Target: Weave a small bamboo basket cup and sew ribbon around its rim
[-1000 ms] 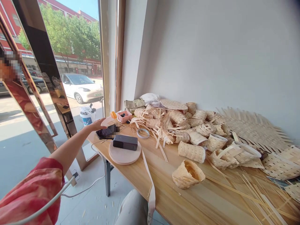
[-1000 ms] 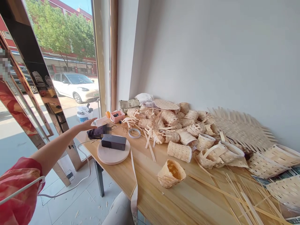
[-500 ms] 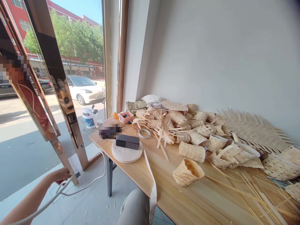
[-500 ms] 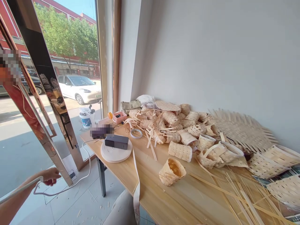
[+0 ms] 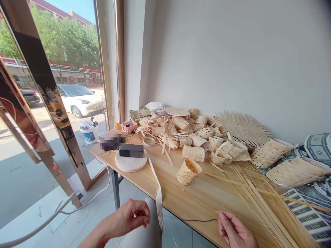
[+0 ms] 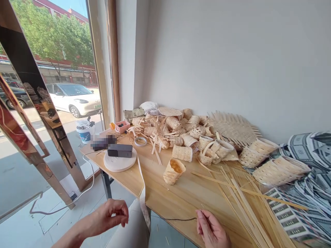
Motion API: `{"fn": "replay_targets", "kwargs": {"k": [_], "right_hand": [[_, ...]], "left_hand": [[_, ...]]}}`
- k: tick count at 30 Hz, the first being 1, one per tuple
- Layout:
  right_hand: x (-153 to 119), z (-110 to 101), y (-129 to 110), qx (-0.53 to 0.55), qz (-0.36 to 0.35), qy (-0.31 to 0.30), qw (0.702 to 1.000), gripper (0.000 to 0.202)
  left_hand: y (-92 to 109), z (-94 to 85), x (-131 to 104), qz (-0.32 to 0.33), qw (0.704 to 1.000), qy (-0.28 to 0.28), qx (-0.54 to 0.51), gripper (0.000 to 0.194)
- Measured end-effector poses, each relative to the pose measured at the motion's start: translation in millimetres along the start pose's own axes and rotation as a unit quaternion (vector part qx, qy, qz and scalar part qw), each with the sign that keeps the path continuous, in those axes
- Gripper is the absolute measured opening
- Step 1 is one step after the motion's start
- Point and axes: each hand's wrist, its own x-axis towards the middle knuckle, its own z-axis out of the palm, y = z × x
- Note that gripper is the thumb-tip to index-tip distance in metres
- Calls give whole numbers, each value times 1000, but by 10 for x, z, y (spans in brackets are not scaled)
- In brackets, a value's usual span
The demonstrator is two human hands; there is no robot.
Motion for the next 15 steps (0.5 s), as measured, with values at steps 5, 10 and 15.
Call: {"fn": "replay_targets", "kwargs": {"k": [5,10,15], "right_hand": [[7,77,17,-48,-84,-6,995,50],[12,96,9,-103,-140,-3,985,45],[-31,101,-29,-121,-156,-5,980,40]], "left_hand": [[380,193,571,190,967,158,-55,22],[503,274,1198,231,945,211,-98,62],[395,312,1615,201,968,147,-27,96]]}}
